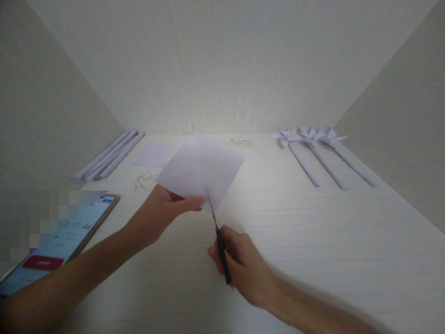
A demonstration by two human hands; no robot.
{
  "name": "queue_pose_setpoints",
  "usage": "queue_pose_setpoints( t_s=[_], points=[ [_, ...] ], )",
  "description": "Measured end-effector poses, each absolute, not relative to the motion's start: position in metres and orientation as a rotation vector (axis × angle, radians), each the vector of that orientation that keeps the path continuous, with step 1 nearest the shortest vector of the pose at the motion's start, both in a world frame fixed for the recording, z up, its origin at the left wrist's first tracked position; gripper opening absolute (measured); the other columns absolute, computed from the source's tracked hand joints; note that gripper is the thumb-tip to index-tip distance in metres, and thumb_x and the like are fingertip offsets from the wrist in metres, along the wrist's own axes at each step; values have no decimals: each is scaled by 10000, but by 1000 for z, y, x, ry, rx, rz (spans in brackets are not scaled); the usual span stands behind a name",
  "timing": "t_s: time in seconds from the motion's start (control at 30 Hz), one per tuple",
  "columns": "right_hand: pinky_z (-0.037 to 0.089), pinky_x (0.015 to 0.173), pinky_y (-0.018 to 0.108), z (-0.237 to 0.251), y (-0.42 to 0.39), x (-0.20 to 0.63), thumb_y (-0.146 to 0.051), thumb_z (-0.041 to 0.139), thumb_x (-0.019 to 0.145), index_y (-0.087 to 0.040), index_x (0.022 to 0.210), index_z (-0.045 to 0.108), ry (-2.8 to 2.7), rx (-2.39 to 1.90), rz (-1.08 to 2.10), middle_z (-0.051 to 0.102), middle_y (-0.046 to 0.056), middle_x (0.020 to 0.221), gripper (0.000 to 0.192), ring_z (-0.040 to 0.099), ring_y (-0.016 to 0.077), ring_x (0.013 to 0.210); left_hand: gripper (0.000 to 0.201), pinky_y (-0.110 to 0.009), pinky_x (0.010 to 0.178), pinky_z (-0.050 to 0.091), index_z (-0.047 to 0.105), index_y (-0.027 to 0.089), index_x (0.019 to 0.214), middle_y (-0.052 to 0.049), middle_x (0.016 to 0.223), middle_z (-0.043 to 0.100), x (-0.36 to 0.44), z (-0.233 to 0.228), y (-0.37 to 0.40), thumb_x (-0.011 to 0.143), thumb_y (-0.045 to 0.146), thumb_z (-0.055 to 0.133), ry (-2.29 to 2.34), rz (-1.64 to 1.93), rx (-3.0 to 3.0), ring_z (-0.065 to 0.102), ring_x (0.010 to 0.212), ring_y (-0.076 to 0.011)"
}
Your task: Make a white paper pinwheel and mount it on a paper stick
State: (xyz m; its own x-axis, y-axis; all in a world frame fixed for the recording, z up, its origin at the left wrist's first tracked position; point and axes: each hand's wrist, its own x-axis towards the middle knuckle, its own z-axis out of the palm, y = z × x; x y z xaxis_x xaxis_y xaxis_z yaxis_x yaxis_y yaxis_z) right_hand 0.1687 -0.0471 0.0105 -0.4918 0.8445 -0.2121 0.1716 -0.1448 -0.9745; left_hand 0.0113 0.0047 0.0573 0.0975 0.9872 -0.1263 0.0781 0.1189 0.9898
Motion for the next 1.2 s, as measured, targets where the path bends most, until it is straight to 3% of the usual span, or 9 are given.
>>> queue_pose_setpoints(
  t_s=[1.2],
  points=[
    [258,290,138,4,-46,169,-389,420,811,-176,651,394,-1561,-1257,1697,394,-74,456,268,314,28,321,199,-214,527,474,602,117,717,-34,684,637,13,53,6,581,252,657,1268,989,1218,561,590,-119]
  ],
)
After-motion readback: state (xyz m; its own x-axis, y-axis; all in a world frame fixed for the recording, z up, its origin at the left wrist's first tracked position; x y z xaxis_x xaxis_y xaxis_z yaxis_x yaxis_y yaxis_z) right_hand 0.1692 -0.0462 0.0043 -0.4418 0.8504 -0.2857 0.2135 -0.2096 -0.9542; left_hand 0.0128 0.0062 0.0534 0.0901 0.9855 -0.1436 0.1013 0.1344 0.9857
